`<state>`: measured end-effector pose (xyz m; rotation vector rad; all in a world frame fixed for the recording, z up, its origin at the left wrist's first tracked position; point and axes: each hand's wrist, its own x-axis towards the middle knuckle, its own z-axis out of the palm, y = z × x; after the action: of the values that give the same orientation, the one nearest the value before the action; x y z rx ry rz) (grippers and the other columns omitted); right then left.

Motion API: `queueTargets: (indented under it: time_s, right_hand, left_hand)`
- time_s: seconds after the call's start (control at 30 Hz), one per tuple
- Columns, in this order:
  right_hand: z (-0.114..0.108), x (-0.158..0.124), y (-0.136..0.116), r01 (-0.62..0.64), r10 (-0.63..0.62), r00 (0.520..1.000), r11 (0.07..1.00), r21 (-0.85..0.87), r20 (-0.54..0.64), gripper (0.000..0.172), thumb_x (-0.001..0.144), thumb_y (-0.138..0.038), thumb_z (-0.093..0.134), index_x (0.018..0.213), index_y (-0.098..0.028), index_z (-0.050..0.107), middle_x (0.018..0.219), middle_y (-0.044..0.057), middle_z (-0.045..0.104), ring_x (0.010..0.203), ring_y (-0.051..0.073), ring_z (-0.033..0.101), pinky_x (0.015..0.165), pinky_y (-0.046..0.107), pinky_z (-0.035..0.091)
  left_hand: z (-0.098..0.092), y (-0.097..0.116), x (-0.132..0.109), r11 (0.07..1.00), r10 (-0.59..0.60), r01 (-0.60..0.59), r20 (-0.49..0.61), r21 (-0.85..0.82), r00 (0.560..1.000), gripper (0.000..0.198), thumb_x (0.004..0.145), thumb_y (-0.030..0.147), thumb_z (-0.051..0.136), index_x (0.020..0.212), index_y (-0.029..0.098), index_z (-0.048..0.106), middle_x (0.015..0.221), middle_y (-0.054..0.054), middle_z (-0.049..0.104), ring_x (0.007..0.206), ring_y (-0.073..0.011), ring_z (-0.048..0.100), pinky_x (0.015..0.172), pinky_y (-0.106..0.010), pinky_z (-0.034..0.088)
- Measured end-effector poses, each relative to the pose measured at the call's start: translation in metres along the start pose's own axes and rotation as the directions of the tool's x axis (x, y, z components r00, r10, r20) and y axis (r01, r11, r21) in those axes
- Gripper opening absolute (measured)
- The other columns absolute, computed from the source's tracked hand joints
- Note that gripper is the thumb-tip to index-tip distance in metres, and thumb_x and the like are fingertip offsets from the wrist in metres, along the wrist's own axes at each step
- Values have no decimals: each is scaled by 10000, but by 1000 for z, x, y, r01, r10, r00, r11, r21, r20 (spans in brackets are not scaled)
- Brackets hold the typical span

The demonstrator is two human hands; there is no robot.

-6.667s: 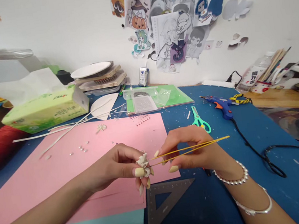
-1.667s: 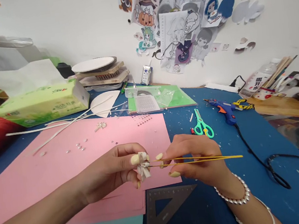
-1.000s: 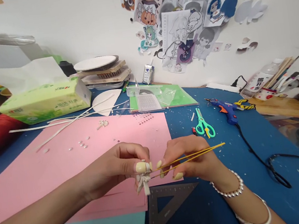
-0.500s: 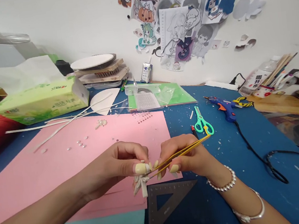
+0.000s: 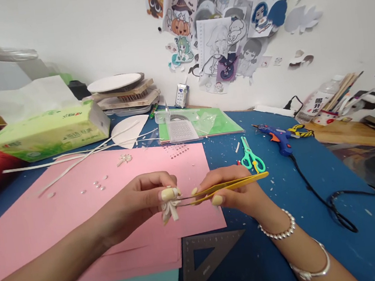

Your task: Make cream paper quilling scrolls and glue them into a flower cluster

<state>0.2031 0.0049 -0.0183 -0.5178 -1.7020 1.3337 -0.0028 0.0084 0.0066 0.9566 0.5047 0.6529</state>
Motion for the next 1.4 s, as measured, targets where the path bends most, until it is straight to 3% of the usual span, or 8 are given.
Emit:
queueTargets:
  time_s: [0.17,0.57,0.8,1.07,1.2,1.4]
  right_hand:
    - [0,0,-5,-23,28,995,999,46,-97,203,747,-355,557,805,-195,668,620,20,629,497,80,506,391,179,354]
    - [5,3,-5,-84,87,996,983,163,-9,200,759,-332,545,768,-173,667,585,20,634,490,86,551,377,175,364]
    - [8,1,-2,-159,161,987,960,231,8,239,747,-366,546,734,-157,662,584,26,620,443,75,531,363,169,361]
    - [9,2,2,-327,309,945,863,384,109,294,736,-410,529,689,-149,656,536,15,595,393,61,509,334,155,311]
    - [9,2,2,-417,415,905,826,379,90,321,721,-432,531,655,-141,649,490,5,574,351,59,467,315,171,271]
    - [7,1,5,-422,423,902,827,373,82,326,746,-420,505,660,-132,630,404,-42,483,350,43,388,394,193,292]
  left_hand:
    - [-2,2,1,995,46,-40,-57,95,997,112,680,236,654,621,149,616,590,31,559,531,-63,513,522,-174,418]
    - [-1,-1,1,994,3,-5,23,108,1000,74,690,187,639,644,139,605,578,40,538,521,-52,511,549,-181,408]
    - [1,-3,-1,996,-36,35,14,85,999,71,672,192,651,657,143,602,599,43,544,516,-62,519,543,-203,420]
    - [3,-6,-2,997,-53,50,42,65,998,55,687,176,638,673,141,598,612,41,553,527,-56,517,537,-189,427]
    - [4,-6,-1,996,-60,57,33,74,998,66,683,179,640,659,143,589,608,52,544,517,-58,521,550,-205,423]
    - [3,-6,0,992,-51,50,8,118,999,97,688,200,638,644,134,582,590,48,539,520,-52,502,545,-188,394]
